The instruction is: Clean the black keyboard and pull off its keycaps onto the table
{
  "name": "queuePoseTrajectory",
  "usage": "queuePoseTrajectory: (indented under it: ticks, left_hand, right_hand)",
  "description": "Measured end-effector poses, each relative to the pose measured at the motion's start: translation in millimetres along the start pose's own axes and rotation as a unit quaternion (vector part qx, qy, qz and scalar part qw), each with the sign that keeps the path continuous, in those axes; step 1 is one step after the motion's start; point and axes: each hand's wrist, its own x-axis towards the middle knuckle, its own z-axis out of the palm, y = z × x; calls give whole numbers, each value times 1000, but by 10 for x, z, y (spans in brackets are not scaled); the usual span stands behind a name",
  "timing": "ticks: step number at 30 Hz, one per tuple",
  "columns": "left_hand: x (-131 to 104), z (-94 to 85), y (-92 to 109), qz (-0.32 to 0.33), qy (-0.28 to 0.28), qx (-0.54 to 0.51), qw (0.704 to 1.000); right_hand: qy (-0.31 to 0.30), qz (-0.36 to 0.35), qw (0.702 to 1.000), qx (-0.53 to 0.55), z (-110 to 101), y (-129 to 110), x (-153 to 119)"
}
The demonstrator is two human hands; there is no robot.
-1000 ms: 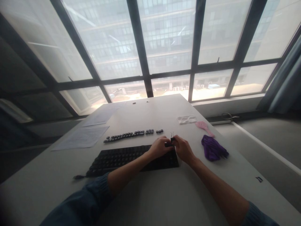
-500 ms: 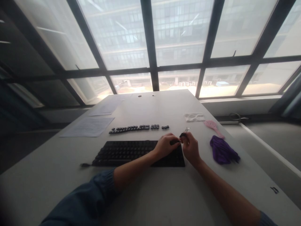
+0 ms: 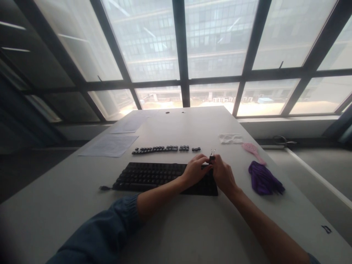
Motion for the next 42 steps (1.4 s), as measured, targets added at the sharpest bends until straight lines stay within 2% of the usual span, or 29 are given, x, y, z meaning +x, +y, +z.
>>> queuePoseTrajectory:
  ticks: [7, 12, 16, 21, 25, 28, 30, 32, 34, 38, 42]
  left_hand:
    - [-7, -31, 46, 17, -23, 43, 999]
    - [7, -77, 58, 96, -40, 91, 990]
    - [6, -62, 37, 138, -36, 145, 979]
    - [-28, -50, 79, 158, -43, 161, 973]
    - [95, -221, 114, 134, -37, 113, 984]
    - [398, -409, -28, 54, -26, 82, 995]
    - [660, -483, -213, -14, -54, 82, 995]
    - [895, -491, -421, -64, -95, 98, 989]
    - [1055, -439, -608, -81, -134, 124, 980]
    - [1135, -253, -840, -94, -172, 135, 971]
    - [1085, -132, -913, -103, -197, 133, 966]
  right_hand:
    - [52, 53, 992, 106, 66, 42, 30]
    - [98, 61, 985, 131, 70, 54, 47]
    - [96, 56, 986, 125, 64, 53, 46]
    - [108, 78, 977, 165, 67, 33, 54]
    - [136, 100, 967, 191, 82, 38, 66]
    - [142, 102, 964, 199, 110, 67, 75]
    - [140, 106, 963, 202, 131, 88, 79]
    - [136, 109, 963, 207, 149, 99, 79]
    - [131, 110, 962, 212, 158, 103, 77]
    - [128, 113, 960, 223, 158, 106, 77]
    - [121, 115, 959, 231, 146, 103, 87]
